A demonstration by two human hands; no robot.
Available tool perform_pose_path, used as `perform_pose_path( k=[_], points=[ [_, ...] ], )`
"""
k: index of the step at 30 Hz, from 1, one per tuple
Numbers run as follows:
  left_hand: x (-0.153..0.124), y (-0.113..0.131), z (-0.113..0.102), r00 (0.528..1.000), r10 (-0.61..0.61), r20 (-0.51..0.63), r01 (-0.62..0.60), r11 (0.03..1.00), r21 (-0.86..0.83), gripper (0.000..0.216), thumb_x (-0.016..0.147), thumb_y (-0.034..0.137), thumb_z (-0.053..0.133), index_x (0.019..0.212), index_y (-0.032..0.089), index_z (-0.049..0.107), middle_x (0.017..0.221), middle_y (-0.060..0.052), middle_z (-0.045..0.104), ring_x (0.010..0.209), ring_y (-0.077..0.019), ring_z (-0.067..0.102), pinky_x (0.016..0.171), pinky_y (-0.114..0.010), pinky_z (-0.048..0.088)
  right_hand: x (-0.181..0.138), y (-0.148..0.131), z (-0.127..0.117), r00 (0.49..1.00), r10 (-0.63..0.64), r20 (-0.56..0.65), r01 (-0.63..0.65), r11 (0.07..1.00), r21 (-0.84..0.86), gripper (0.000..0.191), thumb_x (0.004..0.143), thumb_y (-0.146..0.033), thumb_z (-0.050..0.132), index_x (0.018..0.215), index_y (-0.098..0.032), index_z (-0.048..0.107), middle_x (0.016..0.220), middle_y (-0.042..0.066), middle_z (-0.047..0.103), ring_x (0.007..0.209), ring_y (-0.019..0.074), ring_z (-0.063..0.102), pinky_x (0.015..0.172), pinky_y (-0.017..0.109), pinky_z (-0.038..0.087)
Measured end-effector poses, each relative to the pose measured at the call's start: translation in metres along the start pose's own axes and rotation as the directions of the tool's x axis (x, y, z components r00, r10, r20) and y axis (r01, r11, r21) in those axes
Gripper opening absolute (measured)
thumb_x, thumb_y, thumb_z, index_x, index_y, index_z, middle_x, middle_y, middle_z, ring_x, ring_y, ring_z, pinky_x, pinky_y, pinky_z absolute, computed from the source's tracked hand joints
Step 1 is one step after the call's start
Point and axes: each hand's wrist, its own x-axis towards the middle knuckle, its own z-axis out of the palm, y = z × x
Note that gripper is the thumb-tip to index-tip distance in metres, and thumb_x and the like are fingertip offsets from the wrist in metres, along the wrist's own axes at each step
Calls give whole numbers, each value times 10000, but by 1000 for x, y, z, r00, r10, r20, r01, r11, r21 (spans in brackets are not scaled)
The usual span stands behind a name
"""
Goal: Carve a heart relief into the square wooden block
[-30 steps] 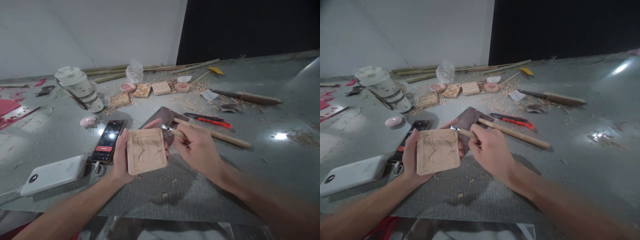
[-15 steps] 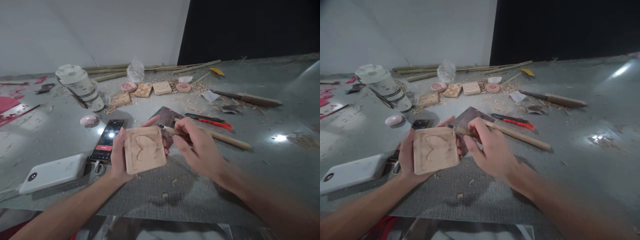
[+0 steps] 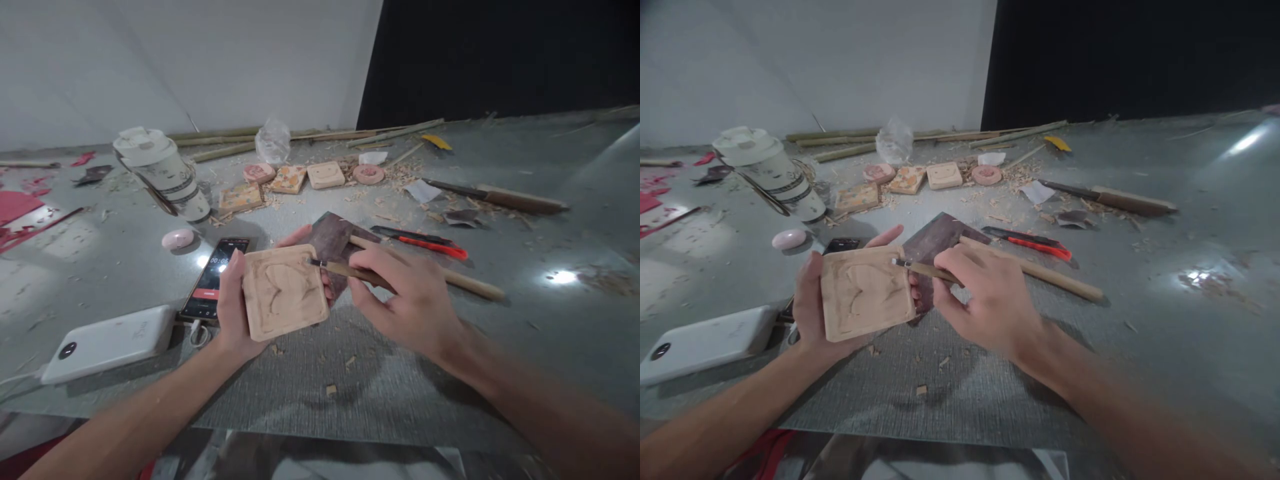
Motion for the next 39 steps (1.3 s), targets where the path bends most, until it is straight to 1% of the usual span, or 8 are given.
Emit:
perform_pose_path(
  k=[9,13,18,23,28,32,35,39],
  points=[
    [1,-1,-1,1000,-19,25,18,999,36,799,1016,734,533,1557,150,607,1102,-143,827,1127,-408,797,920,-537,677,0,1,2,1000,-17,11,16,1000,10,147,1001,-121,603,933,-249,583,772,-8,650,693,164,560,641,314,412],
    [1,1,3,998,-20,63,17,998,57,811,956,720,624,1541,157,618,1116,-152,822,1136,-422,796,902,-544,684,-1,2,3,1000,-19,16,18,999,26,129,1011,-125,612,949,-238,602,792,-4,661,720,161,571,661,305,428],
    [1,0,2,992,-63,108,54,996,77,818,973,750,558,1565,187,607,1099,-158,805,1118,-433,791,864,-570,675,-2,3,3,1000,-13,14,12,998,67,150,1013,-115,610,935,-243,600,782,-13,652,701,147,576,649,293,425],
    [1,-5,-4,983,-88,162,85,996,26,852,969,781,541,1564,174,610,1013,-145,799,971,-387,798,835,-528,656,-3,3,4,1000,-15,23,13,995,98,152,996,-106,627,923,-238,603,768,-20,656,687,136,586,635,285,424],
    [-1,-5,-5,979,-130,154,127,991,33,811,1044,747,412,1570,162,612,1005,-137,795,866,-301,770,805,-441,626,-4,5,6,1000,-16,15,15,996,85,159,998,-120,636,906,-247,609,755,-22,665,682,145,600,635,296,438],
    [-1,-6,-4,985,-84,154,74,995,66,777,1004,752,539,1507,174,674,1014,-134,800,871,-307,776,809,-449,648,-4,7,7,1000,-15,27,12,992,124,162,1016,-144,640,891,-246,632,754,-19,696,681,149,617,649,301,443],
    [0,-8,-4,994,-17,112,5,994,108,740,968,732,641,1459,182,706,1056,-129,803,925,-317,782,868,-473,664,-5,6,9,998,42,53,-50,984,172,174,1002,-137,655,861,-238,638,730,-33,691,645,133,595,630,288,423],
    [-2,-16,-4,994,39,100,-51,991,123,759,964,725,666,1517,207,654,1211,-133,800,1051,-340,786,988,-506,647,-7,-3,11,969,212,129,-238,941,241,167,1011,-162,653,857,-226,657,673,-54,639,581,111,534,584,270,392]
  ],
)
